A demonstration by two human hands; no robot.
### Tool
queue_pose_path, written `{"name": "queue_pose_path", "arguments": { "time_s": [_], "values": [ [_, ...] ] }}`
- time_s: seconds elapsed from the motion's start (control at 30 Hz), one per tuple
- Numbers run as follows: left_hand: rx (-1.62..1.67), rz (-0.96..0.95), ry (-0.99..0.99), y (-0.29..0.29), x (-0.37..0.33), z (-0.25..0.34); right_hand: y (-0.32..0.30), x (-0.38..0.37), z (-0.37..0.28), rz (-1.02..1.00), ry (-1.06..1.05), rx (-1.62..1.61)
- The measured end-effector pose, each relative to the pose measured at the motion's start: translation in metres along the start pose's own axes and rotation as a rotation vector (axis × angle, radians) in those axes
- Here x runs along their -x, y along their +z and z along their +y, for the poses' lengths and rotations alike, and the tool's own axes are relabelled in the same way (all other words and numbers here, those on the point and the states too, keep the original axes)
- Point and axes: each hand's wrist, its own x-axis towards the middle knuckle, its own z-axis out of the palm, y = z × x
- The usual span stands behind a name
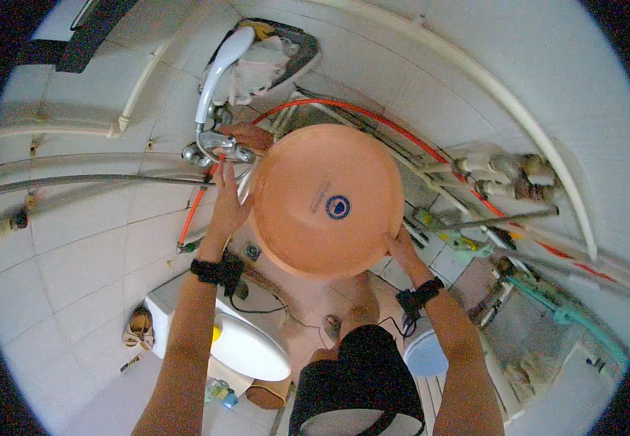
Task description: The person fills a basin with water from a tap, pours the water into buckets, uses a squeegee on the bathroom floor, and then wipes their hands with paper towels before picking up footwear.
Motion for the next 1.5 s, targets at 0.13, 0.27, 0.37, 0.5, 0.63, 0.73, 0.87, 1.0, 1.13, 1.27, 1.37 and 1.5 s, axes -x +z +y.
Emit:
{"name": "queue_pose_path", "arguments": {
  "time_s": [0.13,0.27,0.37,0.5,0.63,0.73,0.87,1.0,1.13,1.27,1.37,1.5],
  "values": [
    [-0.007,-0.132,-0.092,0.036,0.096,0.015,-0.046,0.072,0.033,0.080,0.106,0.034],
    [0.755,-0.593,-0.281,0.037,0.193,0.047,-0.088,0.178,0.078,0.088,0.086,-0.071],
    [1.000,-0.612,-0.506,0.050,0.282,0.041,-0.085,0.257,0.094,0.070,0.104,-0.046],
    [0.869,-0.502,-0.384,0.015,0.354,0.122,-0.077,0.380,0.149,0.135,0.039,-0.142],
    [1.016,-0.444,-0.386,-0.029,0.399,0.158,-0.055,0.451,0.174,0.153,0.008,-0.261],
    [1.034,-0.361,-0.409,-0.057,0.418,0.187,-0.053,0.475,0.197,0.126,-0.159,-0.266],
    [0.984,-0.373,-0.326,-0.062,0.419,0.233,-0.061,0.513,0.205,0.240,-0.189,-0.282],
    [0.946,-0.516,-0.230,-0.009,0.426,0.278,-0.105,0.555,0.242,0.493,-0.301,-0.357],
    [0.839,-0.728,-0.320,0.050,0.457,0.320,-0.131,0.629,0.270,0.630,-0.297,-0.329],
    [0.924,-0.864,-0.336,0.086,0.498,0.320,-0.136,0.676,0.325,0.665,-0.231,-0.384],
    [0.844,-0.816,-0.415,0.081,0.513,0.294,-0.130,0.688,0.317,0.440,-0.030,-0.334],
    [0.888,-0.807,-0.433,0.031,0.514,0.297,-0.117,0.657,0.340,0.375,-0.168,-0.438]
  ]
}}
